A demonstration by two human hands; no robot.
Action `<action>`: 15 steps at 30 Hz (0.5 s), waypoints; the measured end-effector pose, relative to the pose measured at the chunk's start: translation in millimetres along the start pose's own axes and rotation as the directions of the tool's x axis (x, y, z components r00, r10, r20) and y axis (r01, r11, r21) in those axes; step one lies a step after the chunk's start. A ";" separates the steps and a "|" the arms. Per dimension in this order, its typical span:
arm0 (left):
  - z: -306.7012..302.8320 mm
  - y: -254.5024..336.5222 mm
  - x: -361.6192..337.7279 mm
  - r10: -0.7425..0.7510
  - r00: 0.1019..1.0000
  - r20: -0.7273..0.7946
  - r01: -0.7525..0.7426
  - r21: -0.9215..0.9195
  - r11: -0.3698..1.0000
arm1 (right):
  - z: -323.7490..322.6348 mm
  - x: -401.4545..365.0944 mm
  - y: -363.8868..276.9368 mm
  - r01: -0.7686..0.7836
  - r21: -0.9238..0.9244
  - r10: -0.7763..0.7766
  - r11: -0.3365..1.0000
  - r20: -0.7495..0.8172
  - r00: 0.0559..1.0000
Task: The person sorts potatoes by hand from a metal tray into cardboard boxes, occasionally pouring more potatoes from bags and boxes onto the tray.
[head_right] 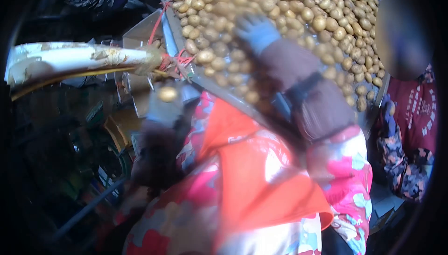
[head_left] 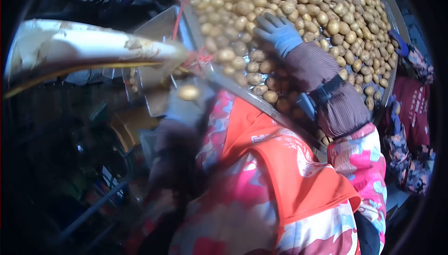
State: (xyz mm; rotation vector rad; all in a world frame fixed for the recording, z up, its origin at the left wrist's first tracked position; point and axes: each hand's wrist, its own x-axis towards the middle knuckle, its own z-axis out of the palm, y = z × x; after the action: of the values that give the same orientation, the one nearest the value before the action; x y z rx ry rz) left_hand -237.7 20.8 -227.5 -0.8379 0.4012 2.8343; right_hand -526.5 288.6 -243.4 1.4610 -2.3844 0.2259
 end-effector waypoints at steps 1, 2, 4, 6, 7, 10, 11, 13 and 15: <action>-8.8 13.8 -11.0 0.042 0.999 -0.031 -0.043 -0.017 0.999 | 2.1 1.8 -9.5 -0.107 -0.019 0.109 0.994 0.162 0.981; -17.7 24.6 -22.3 0.071 0.996 -0.044 -0.072 -0.022 0.997 | -2.6 0.9 -11.8 -0.217 -0.072 0.229 0.973 0.318 0.920; -24.8 28.7 -28.2 0.056 0.998 -0.036 -0.056 -0.011 0.998 | -19.0 -11.9 -19.4 -0.180 -0.052 0.185 0.982 0.409 0.893; -25.8 14.2 -18.2 -0.033 0.999 0.005 0.033 0.023 0.999 | -44.6 -27.5 -33.0 -0.295 -0.065 0.292 0.953 0.445 0.847; -24.6 2.4 -11.3 -0.091 0.995 0.033 0.089 0.045 0.995 | -49.7 -38.3 -39.4 -0.353 -0.081 0.354 0.932 0.408 0.841; -7.6 -43.8 9.2 -0.265 0.960 0.092 0.249 0.159 0.955 | -55.4 -56.1 -54.9 -0.503 -0.113 0.509 0.857 0.335 0.793; 9.3 -62.3 13.0 -0.307 0.950 0.056 0.289 0.214 0.933 | -63.6 -60.5 -57.9 -0.563 -0.141 0.571 0.815 0.363 0.736; 36.3 -88.9 23.4 -0.382 0.924 -0.011 0.365 0.323 0.873 | -74.0 -70.9 -56.3 -0.646 -0.191 0.657 0.739 0.415 0.629; 40.7 -99.3 32.7 -0.397 0.918 -0.025 0.372 0.404 0.835 | -71.9 -80.9 -52.8 -0.689 -0.209 0.703 0.694 0.408 0.583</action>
State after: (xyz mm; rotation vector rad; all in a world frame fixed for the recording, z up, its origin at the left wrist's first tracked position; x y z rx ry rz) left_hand -263.1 129.8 -233.6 -0.6561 0.6911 2.2834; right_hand -431.7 353.7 -207.8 0.4786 -3.2510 0.0113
